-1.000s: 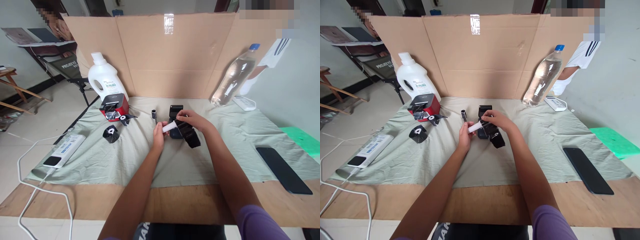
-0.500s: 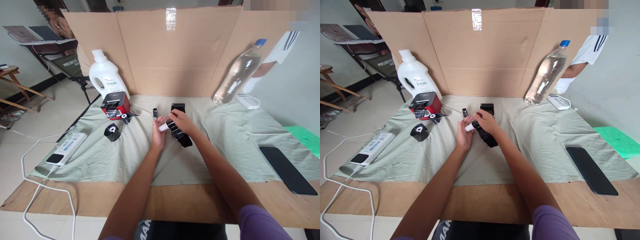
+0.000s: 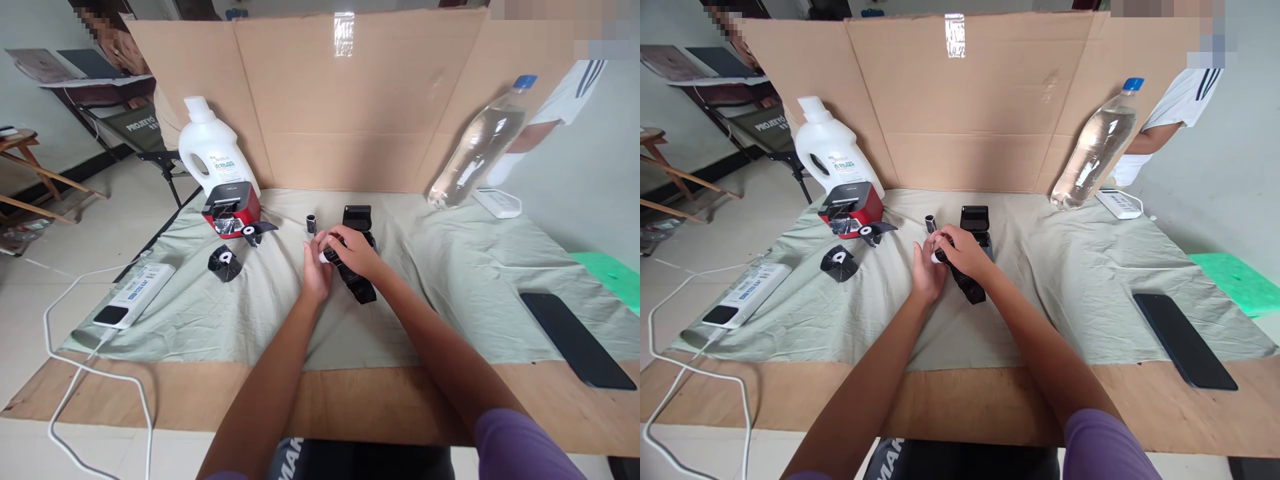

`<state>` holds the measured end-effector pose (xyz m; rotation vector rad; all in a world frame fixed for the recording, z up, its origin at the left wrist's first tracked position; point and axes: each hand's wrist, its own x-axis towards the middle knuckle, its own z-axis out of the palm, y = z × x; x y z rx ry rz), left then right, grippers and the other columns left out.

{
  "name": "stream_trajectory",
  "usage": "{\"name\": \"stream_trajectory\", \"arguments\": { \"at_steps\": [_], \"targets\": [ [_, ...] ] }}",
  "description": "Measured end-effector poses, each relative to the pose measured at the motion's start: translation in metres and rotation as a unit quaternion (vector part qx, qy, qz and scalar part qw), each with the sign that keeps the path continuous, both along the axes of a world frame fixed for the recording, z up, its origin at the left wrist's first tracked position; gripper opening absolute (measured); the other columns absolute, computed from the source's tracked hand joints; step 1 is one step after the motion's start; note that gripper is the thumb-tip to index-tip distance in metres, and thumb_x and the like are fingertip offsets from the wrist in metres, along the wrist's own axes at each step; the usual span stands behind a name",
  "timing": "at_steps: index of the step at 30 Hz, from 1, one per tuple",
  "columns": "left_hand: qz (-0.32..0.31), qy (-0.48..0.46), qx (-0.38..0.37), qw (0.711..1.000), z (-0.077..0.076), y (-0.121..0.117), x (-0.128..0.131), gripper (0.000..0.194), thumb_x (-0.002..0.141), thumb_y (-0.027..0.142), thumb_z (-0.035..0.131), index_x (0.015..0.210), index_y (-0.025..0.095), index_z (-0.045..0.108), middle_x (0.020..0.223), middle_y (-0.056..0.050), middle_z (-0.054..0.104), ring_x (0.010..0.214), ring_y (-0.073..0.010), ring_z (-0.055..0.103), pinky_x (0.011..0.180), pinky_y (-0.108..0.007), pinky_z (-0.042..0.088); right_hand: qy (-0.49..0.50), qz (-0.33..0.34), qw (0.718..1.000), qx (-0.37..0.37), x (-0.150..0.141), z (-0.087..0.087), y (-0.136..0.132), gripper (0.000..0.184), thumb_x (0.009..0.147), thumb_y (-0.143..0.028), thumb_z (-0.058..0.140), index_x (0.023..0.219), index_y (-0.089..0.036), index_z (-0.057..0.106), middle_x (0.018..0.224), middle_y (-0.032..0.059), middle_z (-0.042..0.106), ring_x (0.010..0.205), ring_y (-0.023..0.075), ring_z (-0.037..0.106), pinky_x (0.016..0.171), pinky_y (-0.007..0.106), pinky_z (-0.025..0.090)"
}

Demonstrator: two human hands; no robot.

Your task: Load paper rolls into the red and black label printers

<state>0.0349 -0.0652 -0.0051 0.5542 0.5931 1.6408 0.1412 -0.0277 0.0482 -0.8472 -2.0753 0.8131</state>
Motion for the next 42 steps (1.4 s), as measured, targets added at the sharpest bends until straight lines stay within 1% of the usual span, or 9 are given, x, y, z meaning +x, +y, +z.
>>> {"name": "stream_trajectory", "arguments": {
  "at_steps": [8,14,19,24,27,30,35,38,42],
  "targets": [
    [-0.012,-0.006,-0.044,0.999,0.0,0.0,-0.004,0.055,0.1,0.062,0.029,0.121,0.026,0.065,0.136,-0.006,0.06,0.135,-0.0235,0.051,0.103,-0.036,0.05,-0.094,0.056,0.991,0.081,-0.005,-0.005,-0.008,0.017,0.099,-0.026,0.041,0.098,-0.022,0.057,0.104,0.0071,0.061,0.093,0.0207,0.056,0.083,0.034,0.043],
    [-0.017,0.016,-0.042,0.999,0.004,-0.001,-0.008,0.06,0.097,0.068,0.029,0.123,0.027,0.064,0.131,-0.008,0.062,0.133,-0.0253,0.052,0.104,-0.039,0.049,-0.091,0.066,0.993,0.045,-0.002,-0.005,-0.004,0.01,0.095,-0.027,0.048,0.1,-0.023,0.056,0.101,0.0053,0.06,0.094,0.0202,0.057,0.086,0.035,0.043],
    [-0.03,-0.011,-0.048,0.998,0.007,-0.003,-0.006,0.062,0.099,0.067,0.024,0.124,0.026,0.063,0.134,-0.006,0.061,0.134,-0.0247,0.051,0.106,-0.038,0.048,-0.087,0.097,0.991,-0.011,0.007,-0.004,0.002,0.023,0.083,-0.017,0.055,0.105,-0.022,0.055,0.11,0.0065,0.059,0.106,0.0214,0.057,0.094,0.036,0.044],
    [-0.046,-0.017,-0.018,0.999,0.007,-0.004,0.0,0.064,0.1,0.065,0.023,0.13,0.022,0.058,0.128,-0.01,0.065,0.129,-0.0268,0.056,0.105,-0.042,0.048,-0.102,0.098,0.989,-0.035,0.017,0.001,0.011,0.018,0.079,-0.02,0.057,0.097,-0.02,0.058,0.104,0.0059,0.063,0.097,0.0213,0.059,0.089,0.037,0.046],
    [-0.022,0.007,0.006,1.0,0.002,-0.001,0.003,0.056,0.101,0.061,0.027,0.128,0.023,0.058,0.124,-0.009,0.067,0.121,-0.0237,0.061,0.099,-0.038,0.05,-0.076,0.052,0.994,-0.05,0.03,0.007,0.021,0.017,0.08,-0.026,0.059,0.095,-0.02,0.06,0.102,0.0049,0.067,0.099,0.0218,0.061,0.09,0.038,0.045],
    [0.005,0.072,0.01,0.997,-0.006,0.004,0.005,0.04,0.097,0.055,0.047,0.121,0.025,0.06,0.124,-0.008,0.068,0.109,-0.0198,0.064,0.084,-0.03,0.051,-0.066,-0.023,0.995,-0.065,0.05,0.013,0.033,0.017,0.078,-0.03,0.061,0.092,-0.02,0.061,0.098,0.0048,0.068,0.098,0.0229,0.062,0.087,0.038,0.046],
    [0.081,0.196,-0.007,0.977,-0.011,0.006,0.006,0.028,0.09,0.04,0.064,0.111,0.023,0.064,0.112,-0.006,0.068,0.077,-0.0136,0.058,0.063,-0.025,0.041,-0.085,-0.119,0.987,-0.069,0.076,0.01,0.05,0.018,0.079,-0.031,0.061,0.093,-0.021,0.06,0.103,0.0062,0.068,0.102,0.0243,0.061,0.087,0.039,0.045],
    [0.091,0.21,-0.013,0.973,-0.012,0.007,0.007,0.022,0.089,0.038,0.064,0.106,0.024,0.066,0.102,-0.004,0.067,0.072,-0.0127,0.054,0.065,-0.025,0.041,-0.1,-0.142,0.983,-0.055,0.077,-0.002,0.056,0.016,0.08,-0.028,0.06,0.095,-0.021,0.059,0.103,0.0067,0.068,0.098,0.0239,0.061,0.087,0.041,0.045],
    [0.093,0.235,-0.002,0.967,-0.015,0.009,0.007,0.021,0.086,0.033,0.067,0.104,0.023,0.066,0.102,-0.005,0.066,0.081,-0.0145,0.056,0.077,-0.027,0.044,-0.133,-0.129,0.983,-0.022,0.068,-0.019,0.06,0.015,0.082,-0.022,0.056,0.097,-0.022,0.058,0.106,0.0081,0.068,0.103,0.0253,0.058,0.093,0.043,0.044]
  ]
}}
